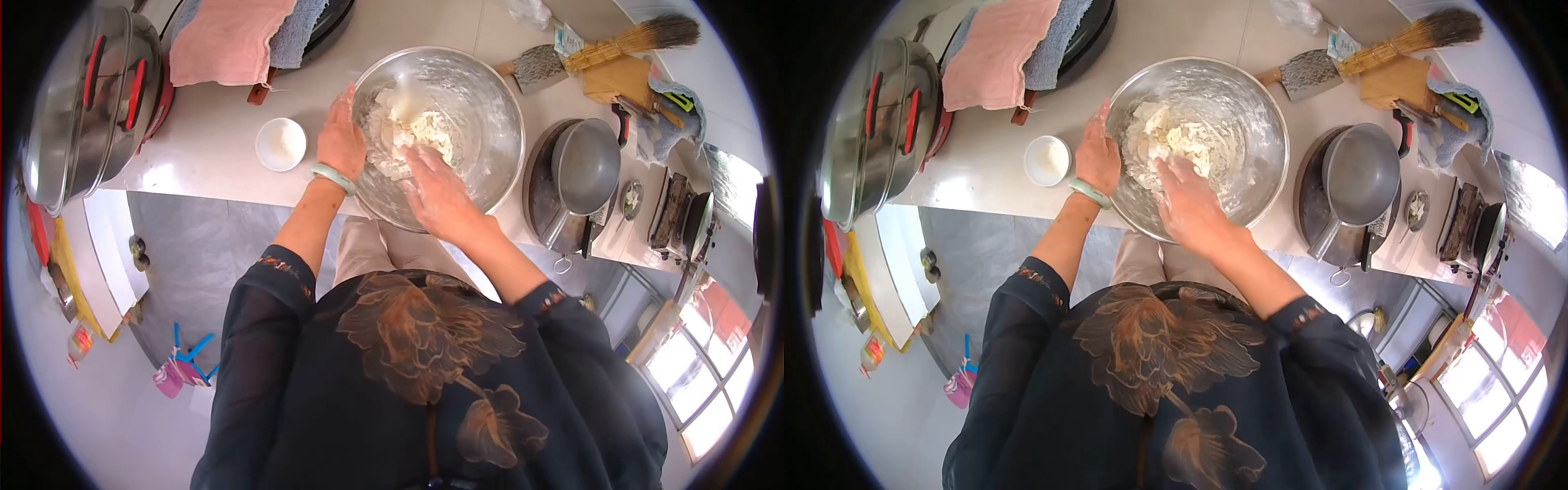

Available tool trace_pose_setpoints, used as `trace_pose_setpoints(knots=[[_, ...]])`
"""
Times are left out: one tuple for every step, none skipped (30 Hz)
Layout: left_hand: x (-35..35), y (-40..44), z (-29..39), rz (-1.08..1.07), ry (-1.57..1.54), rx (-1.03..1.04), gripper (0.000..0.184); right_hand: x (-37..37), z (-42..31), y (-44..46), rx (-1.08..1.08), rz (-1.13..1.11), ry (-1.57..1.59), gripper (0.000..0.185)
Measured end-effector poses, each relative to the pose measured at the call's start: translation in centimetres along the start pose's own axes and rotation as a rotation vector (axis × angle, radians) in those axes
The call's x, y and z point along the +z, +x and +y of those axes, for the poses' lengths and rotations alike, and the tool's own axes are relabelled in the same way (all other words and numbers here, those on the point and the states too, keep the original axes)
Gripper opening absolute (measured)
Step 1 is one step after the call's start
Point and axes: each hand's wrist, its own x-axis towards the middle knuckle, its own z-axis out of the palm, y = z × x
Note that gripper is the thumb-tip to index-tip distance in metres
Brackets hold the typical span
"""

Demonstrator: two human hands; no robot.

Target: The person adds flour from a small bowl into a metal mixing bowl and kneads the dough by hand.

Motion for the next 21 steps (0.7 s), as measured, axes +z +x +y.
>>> trace_pose_setpoints(knots=[[-0.1,0.1,0.1,-0.020,-0.015,-0.034,0.063,0.8,1.0,0.7,-0.003,-0.037,0.115,0.046],[0.0,0.1,-0.1,-0.002,0.006,0.011,0.063,1.4,2.1,1.6,0.014,-0.031,0.119,0.044],[0.1,0.1,-0.5,0.016,0.030,0.056,0.064,2.0,3.4,2.7,0.031,-0.024,0.126,0.043],[0.2,0.0,-0.8,0.029,0.051,0.101,0.064,2.5,4.3,3.3,0.054,-0.018,0.132,0.041],[0.3,-0.3,-0.8,0.025,0.060,0.099,0.064,2.9,5.0,3.6,0.054,0.006,0.131,0.039],[0.2,-0.3,-0.7,0.027,0.068,0.103,0.064,2.7,5.3,4.2,0.049,0.037,0.125,0.037],[0.2,0.0,-0.6,0.034,0.076,0.109,0.064,2.4,5.3,4.6,0.039,0.068,0.116,0.035],[0.2,0.0,-0.6,0.028,0.072,0.113,0.064,1.9,5.1,4.3,0.110,-0.003,0.120,0.038],[0.3,-0.1,-0.7,0.027,0.069,0.111,0.064,0.9,4.1,3.5,0.060,0.005,0.126,0.038],[0.2,0.0,-0.9,0.027,0.066,0.108,0.064,0.1,3.0,2.6,0.009,0.011,0.134,0.039],[0.1,0.0,-0.9,0.026,0.060,0.092,0.065,-0.6,2.4,2.0,-0.036,0.016,0.144,0.040],[0.0,-0.2,-0.6,0.018,0.052,0.077,0.065,-1.3,2.2,1.8,-0.010,0.019,0.146,0.040],[-0.1,-0.1,-0.4,0.011,0.043,0.067,0.065,-2.1,2.2,1.6,0.015,0.027,0.145,0.041],[0.1,0.1,-0.5,0.023,0.051,0.084,0.065,-2.7,2.1,1.8,0.038,0.044,0.142,0.041],[0.3,0.2,-0.8,0.034,0.060,0.099,0.065,-3.1,2.2,3.0,0.009,0.062,0.094,0.041],[0.5,-0.1,-1.1,0.042,0.071,0.105,0.065,-3.1,2.7,5.2,-0.018,0.072,0.051,0.041],[0.4,-0.3,-1.1,0.033,0.078,0.086,0.065,-2.9,3.0,7.3,-0.044,0.078,0.014,0.041],[0.2,-0.2,-0.8,0.020,0.086,0.070,0.065,-2.7,3.1,9.7,-0.034,-0.006,0.036,0.043],[0.1,-0.2,-0.6,0.006,0.092,0.057,0.065,-2.4,2.6,11.4,-0.020,-0.087,0.058,0.046],[0.1,-0.2,-0.4,0.000,0.081,0.047,0.065,-1.7,1.6,12.0,0.031,-0.159,-0.081,0.047],[0.0,-0.2,-0.2,-0.003,0.070,0.038,0.065,-1.0,0.3,12.8,0.077,-0.231,-0.223,0.047]])
